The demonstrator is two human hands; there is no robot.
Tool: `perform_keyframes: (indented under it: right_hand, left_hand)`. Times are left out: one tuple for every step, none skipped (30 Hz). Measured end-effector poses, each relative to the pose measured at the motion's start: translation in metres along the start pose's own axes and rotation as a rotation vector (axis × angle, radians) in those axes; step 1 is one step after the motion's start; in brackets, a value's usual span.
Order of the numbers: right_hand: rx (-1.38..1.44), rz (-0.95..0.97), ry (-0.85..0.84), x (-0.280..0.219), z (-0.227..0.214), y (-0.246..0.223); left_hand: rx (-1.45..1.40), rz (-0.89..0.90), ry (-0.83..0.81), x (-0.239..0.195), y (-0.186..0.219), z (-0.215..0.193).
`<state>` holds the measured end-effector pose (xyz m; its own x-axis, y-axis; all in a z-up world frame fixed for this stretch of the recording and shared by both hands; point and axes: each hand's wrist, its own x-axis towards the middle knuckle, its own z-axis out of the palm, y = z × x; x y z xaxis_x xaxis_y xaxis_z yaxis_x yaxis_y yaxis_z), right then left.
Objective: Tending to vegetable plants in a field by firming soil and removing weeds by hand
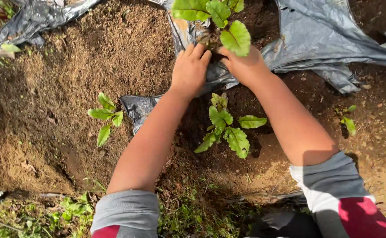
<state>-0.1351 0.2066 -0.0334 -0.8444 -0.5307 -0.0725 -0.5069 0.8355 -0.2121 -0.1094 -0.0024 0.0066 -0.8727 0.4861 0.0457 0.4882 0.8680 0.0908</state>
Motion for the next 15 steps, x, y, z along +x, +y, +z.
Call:
perform_keyframes:
  right_hand:
    - [0.001,0.014,0.006,-0.01,-0.02,-0.008]
    - [0.106,0.069,0.115,-0.02,-0.039,-0.016]
    - [0.21,0.124,0.225,-0.029,-0.059,-0.025]
    - [0.206,0.131,0.226,-0.042,-0.059,-0.021]
    - [0.201,0.049,0.29,-0.055,-0.059,-0.017]
    - [0.191,-0.035,0.351,-0.068,-0.059,-0.013]
    - [0.184,-0.03,0.35,-0.082,-0.065,-0.015]
    - [0.22,-0.062,0.39,-0.095,-0.071,-0.018]
    - [0.256,-0.093,0.43,-0.109,-0.077,-0.021]
    - [0.248,-0.092,0.429,-0.118,-0.081,-0.023]
    - [0.291,-0.09,0.412,-0.127,-0.085,-0.026]
    - [0.337,-0.085,0.396,-0.137,-0.088,-0.029]
    - [0.332,-0.082,0.395,-0.142,-0.089,-0.031]
    - [0.35,-0.082,0.344,-0.148,-0.089,-0.032]
    - [0.369,-0.083,0.292,-0.154,-0.089,-0.034]
  left_hand:
    - [0.002,0.015,0.001,0.008,-0.003,-0.011]
    - [0.085,-0.041,-0.111,0.016,-0.006,-0.021]
    - [0.17,-0.096,-0.222,0.023,-0.01,-0.032]
    - [0.167,-0.089,-0.22,0.028,-0.015,-0.034]
    - [0.205,-0.16,-0.245,0.032,-0.021,-0.037]
    - [0.239,-0.233,-0.268,0.038,-0.026,-0.04]
    - [0.233,-0.227,-0.264,0.044,-0.028,-0.031]
    - [0.215,-0.211,-0.117,0.049,-0.03,-0.022]
    - [0.196,-0.197,0.03,0.054,-0.031,-0.014]
    - [0.19,-0.195,0.035,0.062,-0.027,-0.015]
    - [0.105,-0.195,-0.176,0.071,-0.022,-0.017]
    - [0.019,-0.193,-0.39,0.079,-0.017,-0.019]
    - [0.015,-0.189,-0.387,0.083,-0.023,-0.017]
    - [0.119,-0.187,-0.366,0.087,-0.028,-0.015]
    - [0.223,-0.185,-0.344,0.091,-0.032,-0.013]
